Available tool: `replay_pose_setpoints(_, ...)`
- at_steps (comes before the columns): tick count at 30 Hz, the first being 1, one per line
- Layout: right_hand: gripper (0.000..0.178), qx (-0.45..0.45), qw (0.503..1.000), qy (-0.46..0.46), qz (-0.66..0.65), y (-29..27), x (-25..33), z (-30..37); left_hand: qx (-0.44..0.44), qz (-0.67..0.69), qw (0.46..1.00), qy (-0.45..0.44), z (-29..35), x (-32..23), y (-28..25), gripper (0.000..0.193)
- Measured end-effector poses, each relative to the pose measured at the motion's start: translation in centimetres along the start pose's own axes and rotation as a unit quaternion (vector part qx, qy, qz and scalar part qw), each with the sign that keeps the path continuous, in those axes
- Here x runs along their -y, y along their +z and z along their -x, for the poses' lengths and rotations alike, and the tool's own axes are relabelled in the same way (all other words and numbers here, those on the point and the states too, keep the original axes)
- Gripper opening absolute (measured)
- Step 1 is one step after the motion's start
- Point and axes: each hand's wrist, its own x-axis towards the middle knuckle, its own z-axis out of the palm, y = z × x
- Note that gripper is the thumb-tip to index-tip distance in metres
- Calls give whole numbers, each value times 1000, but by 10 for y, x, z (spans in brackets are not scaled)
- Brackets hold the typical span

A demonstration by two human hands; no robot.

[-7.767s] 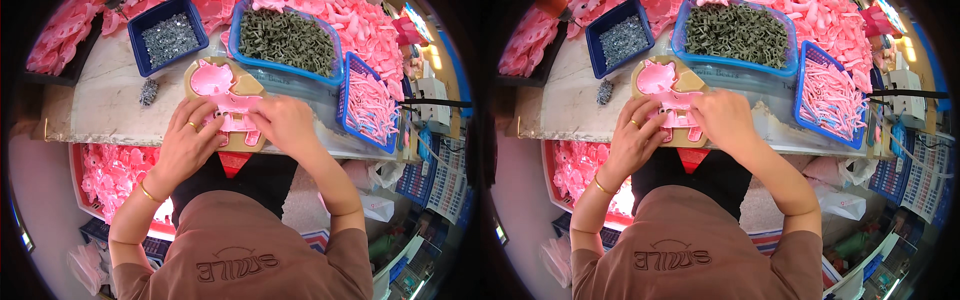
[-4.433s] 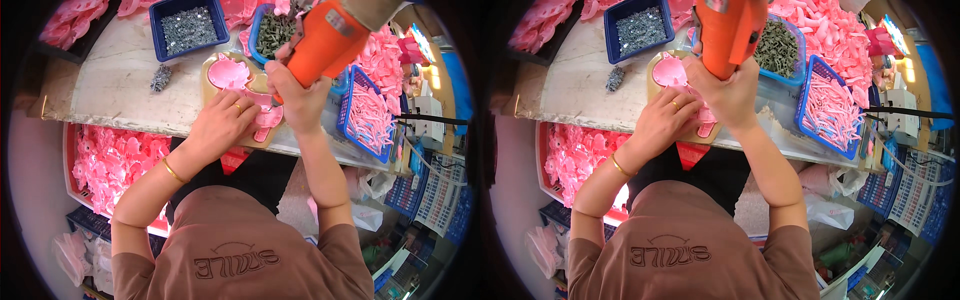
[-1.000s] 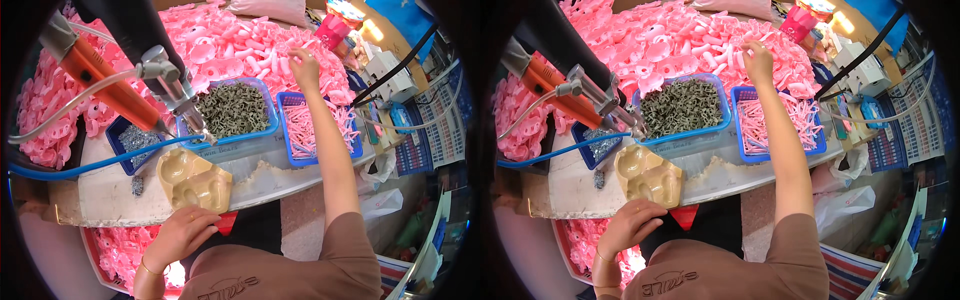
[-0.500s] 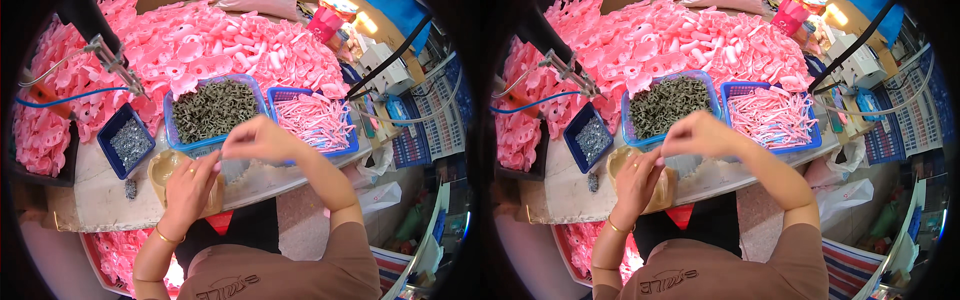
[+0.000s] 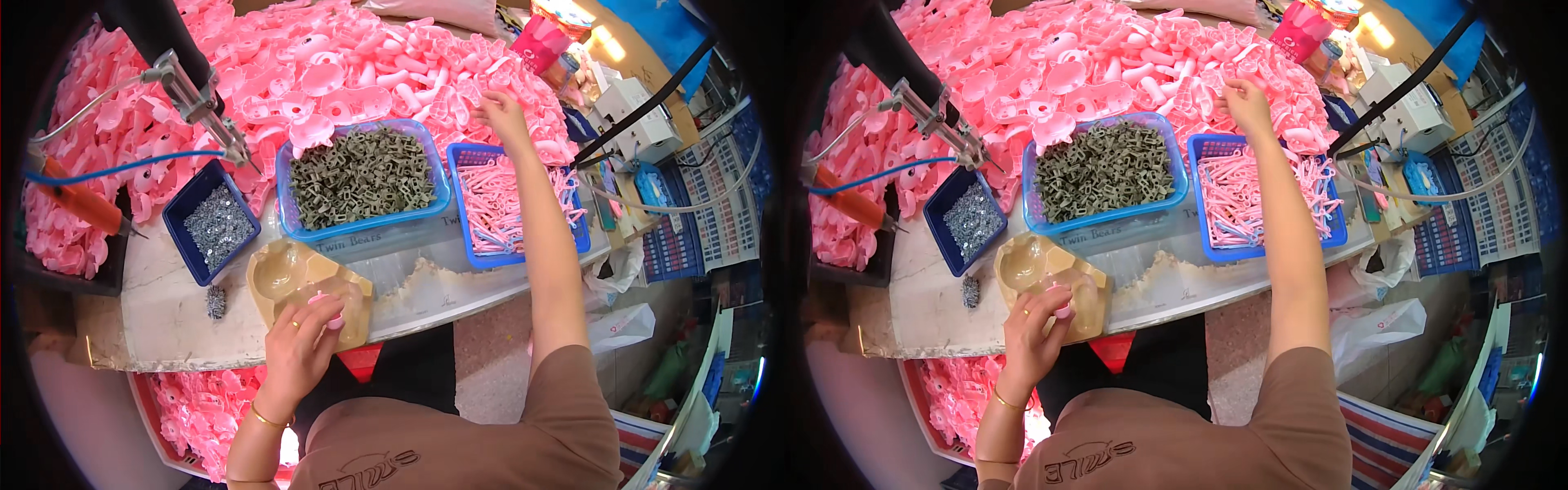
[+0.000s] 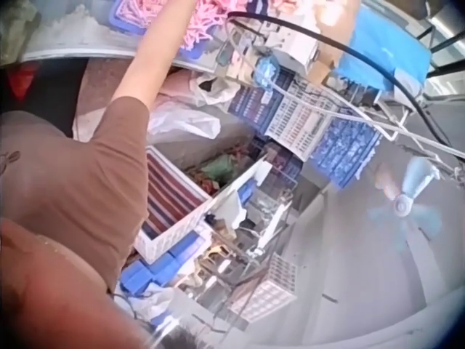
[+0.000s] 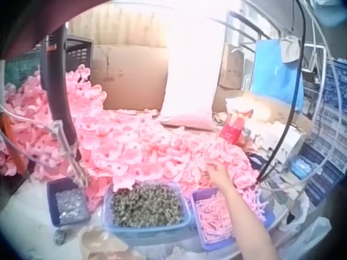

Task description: Assembling small components onto pink toy pigs using an air screwdriver at a factory workbench.

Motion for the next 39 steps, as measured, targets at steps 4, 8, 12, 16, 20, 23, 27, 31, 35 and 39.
replay_pose_setpoints(4, 33, 27, 978, 84, -191, -8, 15, 11, 4, 7, 1000, -4, 4, 2, 2, 34)
replay_pose_setpoints(8, 34, 76, 938, 36, -337, -4, 37, 17, 9, 18, 1000, -7, 3, -4, 4, 33)
replay_pose_setpoints(12, 39, 48, 992, -34, -112, -6, 14, 2, 10, 25, 1000, 3, 3, -7, 4, 35)
replay_pose_setpoints(16, 39, 37, 924, -138, 356, 11, -1, 14, 4, 5, 1000, 8, 9, -9, 3, 39)
replay_pose_setpoints(20, 31, -32, 938, -154, 308, 5, 14, 19, 33, -84, 994, 64, 25, -4, 10, 44)
replay_pose_setpoints(23, 23, 61, 995, -21, 79, -4, 52, 37, 54, -86, 993, 67, 33, 4, 22, 39)
replay_pose_setpoints(27, 24, 211, 975, -49, -46, 8, 90, 87, 90, -57, 994, 13, 33, -1, 22, 34)
replay_pose_setpoints(31, 29, 371, 919, -61, -119, 43, 133, 145, 84, -65, 994, 14, 36, 6, 25, 32)
replay_pose_setpoints(35, 23, 474, 872, -53, -109, 80, 158, 187, 77, -90, 992, 36, 41, 7, 19, 32)
replay_pose_setpoints(39, 20, 550, 828, -103, -44, 119, 164, 216, 48, -69, 991, 105, 62, 1, 3, 33)
